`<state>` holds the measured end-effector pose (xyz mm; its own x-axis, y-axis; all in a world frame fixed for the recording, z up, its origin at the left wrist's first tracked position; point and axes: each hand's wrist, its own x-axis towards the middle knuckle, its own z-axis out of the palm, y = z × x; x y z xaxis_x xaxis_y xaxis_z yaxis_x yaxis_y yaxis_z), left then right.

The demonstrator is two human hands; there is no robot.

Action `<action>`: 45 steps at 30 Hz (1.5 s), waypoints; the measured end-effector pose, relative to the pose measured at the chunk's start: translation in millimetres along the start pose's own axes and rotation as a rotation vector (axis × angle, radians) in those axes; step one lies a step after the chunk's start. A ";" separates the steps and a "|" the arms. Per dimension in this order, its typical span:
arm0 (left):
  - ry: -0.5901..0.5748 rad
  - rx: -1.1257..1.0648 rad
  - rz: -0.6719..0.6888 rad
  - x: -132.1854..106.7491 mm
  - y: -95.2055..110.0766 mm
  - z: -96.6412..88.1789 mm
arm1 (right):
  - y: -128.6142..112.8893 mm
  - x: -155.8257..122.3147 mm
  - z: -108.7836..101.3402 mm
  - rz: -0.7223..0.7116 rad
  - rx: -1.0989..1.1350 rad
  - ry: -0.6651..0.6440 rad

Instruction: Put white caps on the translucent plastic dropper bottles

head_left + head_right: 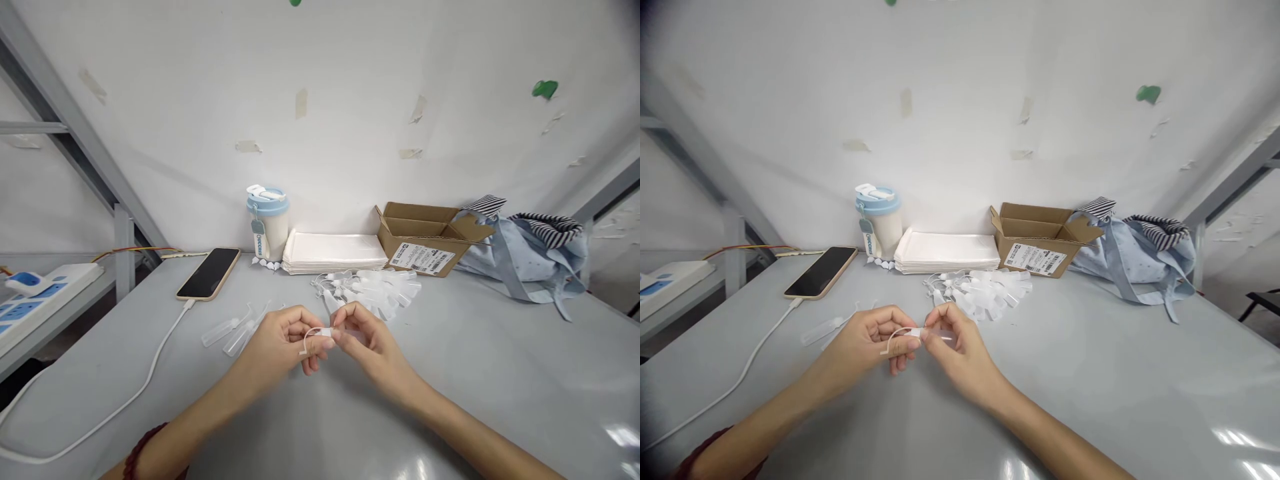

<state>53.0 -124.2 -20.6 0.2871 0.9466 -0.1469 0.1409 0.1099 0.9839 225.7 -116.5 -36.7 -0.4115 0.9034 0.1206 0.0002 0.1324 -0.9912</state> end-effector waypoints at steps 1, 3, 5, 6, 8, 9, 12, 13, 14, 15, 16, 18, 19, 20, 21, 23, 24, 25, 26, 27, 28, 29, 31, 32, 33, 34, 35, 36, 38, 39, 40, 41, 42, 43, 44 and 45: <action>-0.013 -0.006 -0.018 0.5 0.7 -0.5 | -0.7 -0.6 0.5 -0.017 -0.023 0.014; -0.039 -0.001 -0.044 0.8 2.3 -1.5 | -1.8 -1.6 1.1 -0.029 -0.048 0.026; -0.033 0.048 -0.030 -0.3 3.4 -2.0 | -1.9 -1.8 1.0 -0.004 -0.036 0.022; -0.016 0.095 0.007 -1.2 3.4 -1.9 | -1.6 -1.5 0.6 0.017 -0.018 0.017; 0.028 0.211 0.137 -3.3 2.4 -1.2 | -0.3 0.1 -0.6 0.066 0.026 0.004; 0.043 0.264 0.208 -4.2 1.7 -0.7 | 0.6 1.3 -1.2 0.089 0.050 -0.004; 0.051 0.324 0.279 -5.3 0.6 0.6 | 3.2 4.8 -2.0 0.140 0.120 -0.017; 0.039 0.307 0.246 -5.1 0.9 0.9 | 3.8 5.6 -1.9 0.149 0.140 -0.015; 0.023 0.280 0.199 -4.8 1.5 1.1 | 4.1 6.1 -1.7 0.152 0.152 -0.015; 0.007 0.249 0.151 -4.3 2.2 1.1 | 4.2 6.1 -1.4 0.148 0.157 -0.016; -0.004 0.220 0.107 -3.9 2.9 1.1 | 3.9 5.8 -1.1 0.137 0.152 -0.018; -0.004 0.181 0.044 -3.2 3.3 0.6 | 2.3 4.2 -0.5 0.097 0.119 -0.022; 0.003 0.177 0.023 -3.0 3.1 0.1 | 1.2 3.0 -0.3 0.073 0.095 -0.019; 0.004 0.177 0.010 -3.0 2.6 -0.3 | -0.1 1.7 0.0 0.052 0.072 -0.015; -0.005 0.180 0.003 -3.1 2.0 -0.8 | -1.3 0.5 0.3 0.036 0.052 -0.010; -0.037 0.187 0.000 -3.7 1.0 -1.4 | -3.1 -1.5 0.8 0.020 0.022 -0.005; -0.048 0.191 0.004 -4.1 0.7 -1.5 | -3.5 -2.0 0.8 0.017 0.012 -0.004; -0.052 0.195 0.015 -4.5 0.7 -1.3 | -3.4 -2.2 0.7 0.016 0.006 -0.004; -0.046 0.205 0.030 -4.9 0.9 -0.8 | -2.8 -1.9 0.5 0.019 0.001 -0.002; -0.034 0.224 0.051 -5.3 1.1 -0.1 | -1.8 -1.3 0.1 0.024 0.000 0.002; -0.019 0.250 0.076 -5.7 1.4 0.7 | -0.6 -0.5 -0.4 0.032 0.002 0.007; -0.004 0.279 0.101 -6.0 1.5 1.5 | 0.6 0.4 -0.9 0.040 0.007 0.009; 0.028 0.346 0.157 -6.7 1.2 3.2 | 2.5 2.2 -1.8 0.060 0.034 0.006; 0.042 0.374 0.183 -6.9 0.8 3.8 | 2.8 2.8 -2.1 0.070 0.054 0.001; 0.053 0.389 0.203 -7.1 0.5 4.2 | 2.7 3.2 -2.4 0.080 0.073 -0.005; 0.061 0.390 0.211 -7.1 0.2 4.3 | 2.2 3.5 -2.6 0.089 0.087 -0.011; 0.067 0.373 0.206 -7.0 0.2 4.1 | 1.6 3.7 -2.7 0.093 0.092 -0.012; 0.074 0.340 0.190 -6.6 0.4 3.5 | 1.0 3.7 -2.8 0.089 0.086 -0.007; 0.096 0.255 0.129 -5.1 1.2 1.3 | 0.8 3.7 -3.2 0.047 0.037 0.023; 0.106 0.212 0.097 -4.1 1.7 -0.3 | 1.4 3.6 -3.5 0.008 -0.009 0.052; 0.112 0.172 0.068 -3.0 2.2 -2.0 | 2.4 3.6 -3.9 -0.048 -0.070 0.084; 0.114 0.130 0.043 -2.0 2.5 -3.8 | 3.9 3.6 -4.3 -0.119 -0.145 0.112; 0.111 0.082 0.017 -1.0 2.7 -5.5 | 5.6 3.4 -4.8 -0.202 -0.228 0.134; 0.103 0.029 -0.007 -0.2 2.9 -6.9 | 7.3 3.2 -5.3 -0.289 -0.309 0.151; 0.094 -0.027 -0.025 0.5 3.0 -8.0 | 8.8 2.9 -5.6 -0.370 -0.379 0.163; 0.080 -0.073 -0.041 0.9 3.2 -8.7 | 10.0 2.5 -5.8 -0.437 -0.433 0.173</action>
<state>45.5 -120.4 -16.7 0.2058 0.9617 -0.1812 0.0808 0.1679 0.9825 230.0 -110.6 -46.0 -0.3039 0.7764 0.5521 0.2491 0.6241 -0.7406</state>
